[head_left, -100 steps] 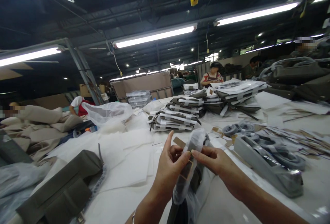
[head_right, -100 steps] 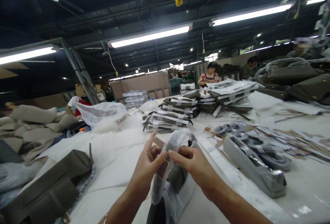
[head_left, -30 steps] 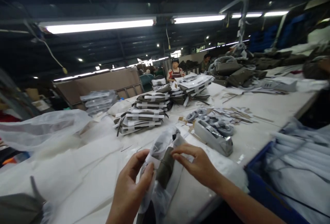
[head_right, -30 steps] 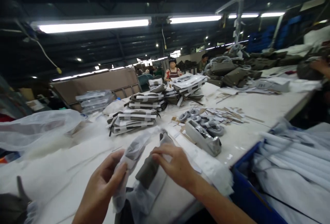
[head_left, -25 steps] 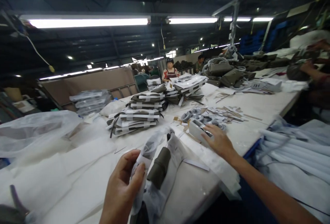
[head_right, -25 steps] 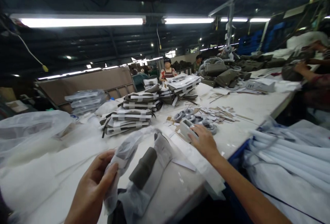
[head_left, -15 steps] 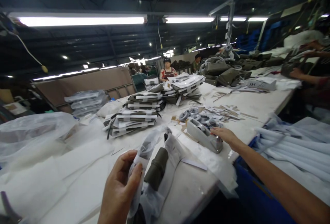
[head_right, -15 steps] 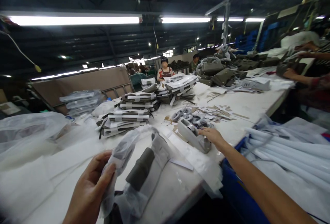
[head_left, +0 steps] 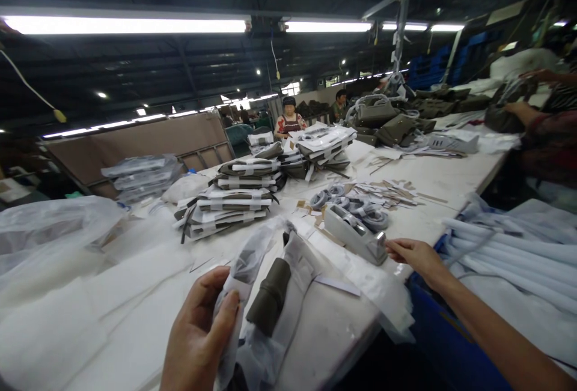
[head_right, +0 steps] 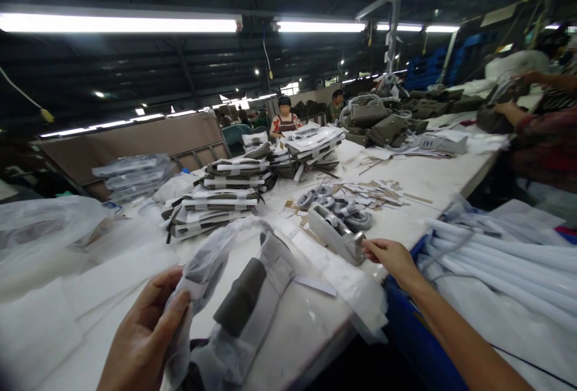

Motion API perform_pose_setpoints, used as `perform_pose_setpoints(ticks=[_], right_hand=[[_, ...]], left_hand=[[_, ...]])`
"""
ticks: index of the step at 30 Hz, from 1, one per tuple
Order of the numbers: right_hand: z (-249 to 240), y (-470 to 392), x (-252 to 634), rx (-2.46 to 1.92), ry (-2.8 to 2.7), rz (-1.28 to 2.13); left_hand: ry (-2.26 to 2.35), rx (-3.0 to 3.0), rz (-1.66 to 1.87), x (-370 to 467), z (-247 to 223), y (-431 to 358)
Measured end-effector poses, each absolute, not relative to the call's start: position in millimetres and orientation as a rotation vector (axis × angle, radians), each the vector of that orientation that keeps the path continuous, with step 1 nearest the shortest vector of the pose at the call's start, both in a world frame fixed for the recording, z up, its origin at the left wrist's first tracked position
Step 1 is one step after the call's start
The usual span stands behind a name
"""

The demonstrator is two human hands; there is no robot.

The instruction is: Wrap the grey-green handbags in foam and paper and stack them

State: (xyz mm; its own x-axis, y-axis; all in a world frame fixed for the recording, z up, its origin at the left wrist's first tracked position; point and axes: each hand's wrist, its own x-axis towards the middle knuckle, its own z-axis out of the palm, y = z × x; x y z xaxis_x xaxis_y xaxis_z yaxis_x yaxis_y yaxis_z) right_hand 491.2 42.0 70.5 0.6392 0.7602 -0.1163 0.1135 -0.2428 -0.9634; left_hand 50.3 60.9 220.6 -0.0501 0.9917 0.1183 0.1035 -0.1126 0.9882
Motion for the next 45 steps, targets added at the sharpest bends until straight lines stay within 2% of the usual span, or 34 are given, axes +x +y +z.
perform_pose_setpoints(ticks=[4,7,13,18,21,29,34,37,41,45], right_hand=[[58.3,36.3,489.9,-1.798,-0.688,0.651],[68.9,27.0,465.7,-1.769,-0.739,0.621],[137.2,15.1,355.8,-1.426,-1.109,0.631],[194.4,10.3,271.2,-1.032,-1.281,0.893],[212.0,16.4,240.8,-0.952,-1.392,0.903],[211.0,35.8,216.7,-1.105,-1.348,0.841],[194.2,43.6,222.5,-1.156,-1.278,0.951],[186.7,40.4,225.5,-1.204,-1.231,0.836],[191.1,26.4,222.4,-1.143,-1.177,0.774],[204.8,18.1,210.1,-0.996,-1.175,0.905]], left_hand=[[1.235,1.362,1.288,47.1,217.1,65.9],[1.231,1.397,1.283,45.8,213.9,69.2],[1.119,1.528,1.282,57.4,216.6,64.0],[1.041,1.599,1.276,60.5,214.2,61.9],[1.018,1.608,1.287,60.3,212.8,60.0],[0.934,1.582,1.266,57.0,212.8,57.0],[0.888,1.492,1.224,55.1,219.1,55.9],[0.911,1.409,1.238,53.9,222.1,57.3],[0.927,1.447,1.281,54.4,222.8,57.5],[0.990,1.570,1.303,60.1,219.7,49.9]])
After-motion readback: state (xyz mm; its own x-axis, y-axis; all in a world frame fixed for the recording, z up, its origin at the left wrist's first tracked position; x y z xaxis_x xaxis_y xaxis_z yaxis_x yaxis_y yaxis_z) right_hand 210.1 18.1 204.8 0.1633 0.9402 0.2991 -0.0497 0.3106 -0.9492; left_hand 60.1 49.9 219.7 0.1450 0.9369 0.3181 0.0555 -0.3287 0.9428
